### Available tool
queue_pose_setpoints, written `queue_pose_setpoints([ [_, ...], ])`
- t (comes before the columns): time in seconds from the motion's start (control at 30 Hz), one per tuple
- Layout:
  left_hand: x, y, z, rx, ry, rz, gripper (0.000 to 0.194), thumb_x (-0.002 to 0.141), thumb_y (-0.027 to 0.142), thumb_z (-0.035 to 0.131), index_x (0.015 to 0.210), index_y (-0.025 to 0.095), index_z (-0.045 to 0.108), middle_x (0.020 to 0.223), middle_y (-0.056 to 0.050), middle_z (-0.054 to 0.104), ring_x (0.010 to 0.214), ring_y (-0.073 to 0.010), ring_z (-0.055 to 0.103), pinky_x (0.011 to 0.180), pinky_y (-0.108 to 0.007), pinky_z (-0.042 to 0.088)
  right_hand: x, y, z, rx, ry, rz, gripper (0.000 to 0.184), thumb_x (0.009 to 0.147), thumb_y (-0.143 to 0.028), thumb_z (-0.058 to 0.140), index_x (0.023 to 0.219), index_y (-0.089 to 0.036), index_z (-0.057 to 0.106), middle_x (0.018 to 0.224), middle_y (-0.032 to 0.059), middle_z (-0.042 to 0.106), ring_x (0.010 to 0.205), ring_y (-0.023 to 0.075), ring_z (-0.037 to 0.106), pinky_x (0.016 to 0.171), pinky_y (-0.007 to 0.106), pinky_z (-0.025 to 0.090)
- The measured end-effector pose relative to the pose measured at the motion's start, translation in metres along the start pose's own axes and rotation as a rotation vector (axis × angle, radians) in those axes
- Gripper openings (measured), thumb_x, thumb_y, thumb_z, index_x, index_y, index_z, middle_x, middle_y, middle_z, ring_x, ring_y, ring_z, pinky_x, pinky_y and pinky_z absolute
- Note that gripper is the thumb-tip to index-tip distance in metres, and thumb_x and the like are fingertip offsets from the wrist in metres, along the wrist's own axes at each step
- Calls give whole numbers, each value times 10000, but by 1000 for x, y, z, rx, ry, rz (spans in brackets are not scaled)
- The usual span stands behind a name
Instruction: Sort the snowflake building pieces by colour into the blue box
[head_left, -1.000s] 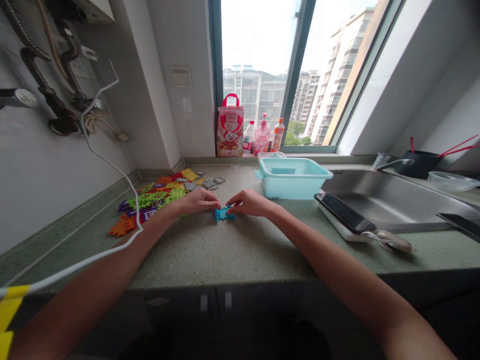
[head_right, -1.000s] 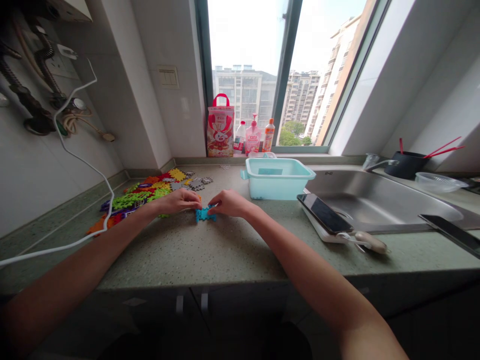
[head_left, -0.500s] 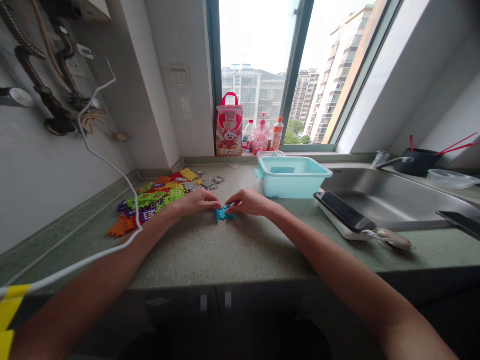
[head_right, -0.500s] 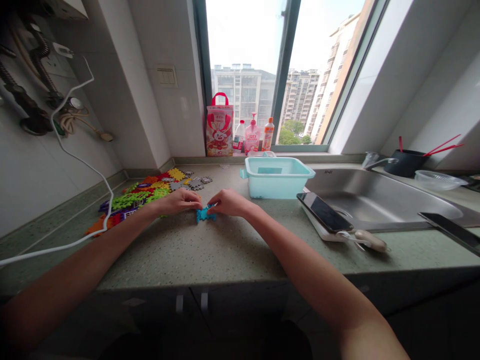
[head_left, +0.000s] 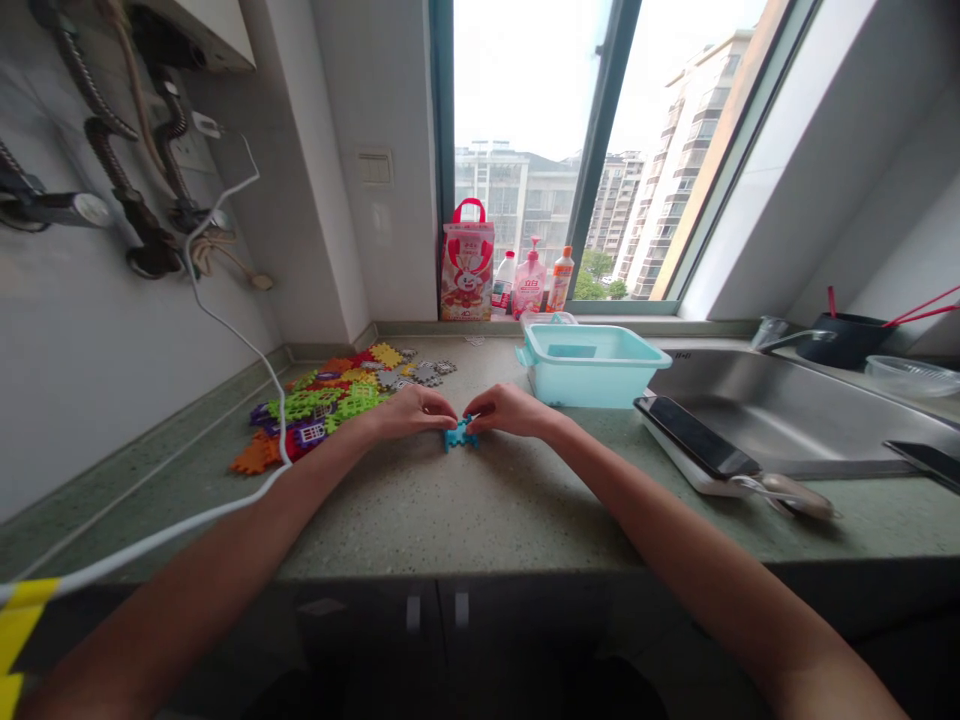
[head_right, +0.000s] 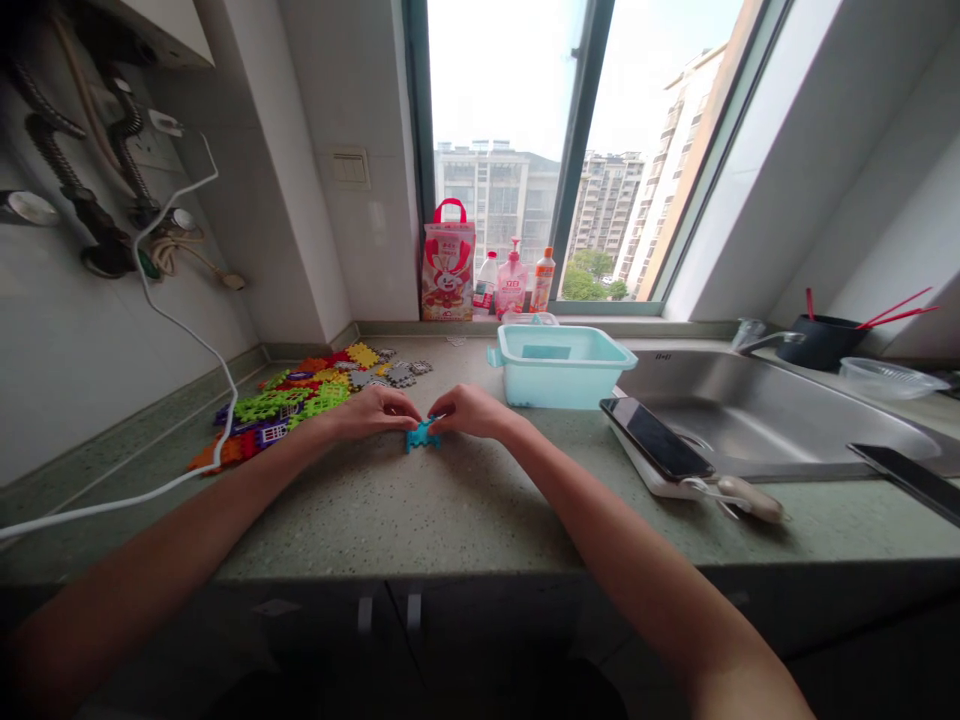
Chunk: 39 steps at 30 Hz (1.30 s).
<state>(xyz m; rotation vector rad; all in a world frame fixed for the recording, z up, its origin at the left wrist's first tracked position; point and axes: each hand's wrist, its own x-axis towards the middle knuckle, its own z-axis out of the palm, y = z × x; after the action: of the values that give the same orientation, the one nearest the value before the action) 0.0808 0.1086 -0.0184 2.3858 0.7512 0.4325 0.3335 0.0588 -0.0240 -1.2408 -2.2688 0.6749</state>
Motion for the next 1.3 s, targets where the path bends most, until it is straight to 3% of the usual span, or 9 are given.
queue_pose_setpoints([
  [0.1, -4, 0, -5, -14, -26, -86, 656, 637, 562, 921, 1152, 179, 786, 848, -48, 762, 788, -187, 681, 683, -241, 485, 1, 2, 0, 31, -4, 6, 366, 784, -385, 822, 1065, -151, 837, 858, 46, 797, 745, 164, 637, 662, 246, 428],
  [0.17, -6, 0, -7, 48, -15, -101, 627, 592, 548, 945, 1089, 189, 813, 826, -39, 757, 769, -180, 668, 662, -233, 467, 1, 5, 1, 38, -7, 8, 370, 786, -399, 822, 1057, -148, 834, 859, 51, 796, 754, 171, 650, 669, 249, 441],
  [0.37, -10, 11, -7, 133, -33, -76, 334, 697, 461, 891, 952, 247, 864, 828, -7, 787, 788, -169, 672, 683, -225, 428, 2, 9, 3, 74, 5, 20, 339, 783, -380, 831, 1029, -146, 821, 881, 60, 805, 792, 193, 698, 700, 262, 491],
  [0.57, -11, 21, -5, 146, -19, -87, 489, 629, 458, 939, 1072, 269, 851, 924, -34, 821, 822, -205, 721, 713, -240, 456, -1, 7, -1, 55, 3, -7, 286, 779, -367, 848, 997, -184, 823, 996, 64, 823, 925, 228, 751, 822, 287, 532],
  [0.87, -8, 15, 4, 218, 58, -41, 399, 654, 480, 926, 997, 285, 867, 887, -31, 822, 781, -208, 708, 697, -269, 436, 1, 25, 2, 160, 11, 21, 370, 754, -433, 857, 1007, -168, 810, 1008, 89, 819, 952, 249, 755, 890, 338, 562],
  [1.0, -11, 22, 1, 261, 58, -33, 340, 667, 475, 923, 959, 308, 873, 838, -18, 809, 719, -191, 667, 666, -281, 400, -7, 25, -1, 199, -56, 5, 458, 795, -492, 821, 1122, -174, 786, 1099, 102, 805, 1035, 258, 743, 947, 359, 554],
  [1.13, -14, 27, -1, 271, 53, -12, 286, 688, 426, 917, 945, 308, 875, 789, -12, 793, 683, -178, 637, 635, -281, 364, -13, 23, 0, 160, -53, -31, 448, 798, -414, 821, 1192, -210, 756, 1177, 93, 790, 1164, 273, 715, 1026, 380, 524],
  [1.3, -11, 23, 1, 265, 64, 12, 302, 677, 426, 926, 953, 314, 875, 831, -16, 800, 754, -191, 654, 669, -272, 385, -9, 28, 8, 61, 44, -12, 318, 765, -306, 834, 1066, -214, 784, 1052, 71, 818, 1086, 281, 756, 970, 370, 550],
])
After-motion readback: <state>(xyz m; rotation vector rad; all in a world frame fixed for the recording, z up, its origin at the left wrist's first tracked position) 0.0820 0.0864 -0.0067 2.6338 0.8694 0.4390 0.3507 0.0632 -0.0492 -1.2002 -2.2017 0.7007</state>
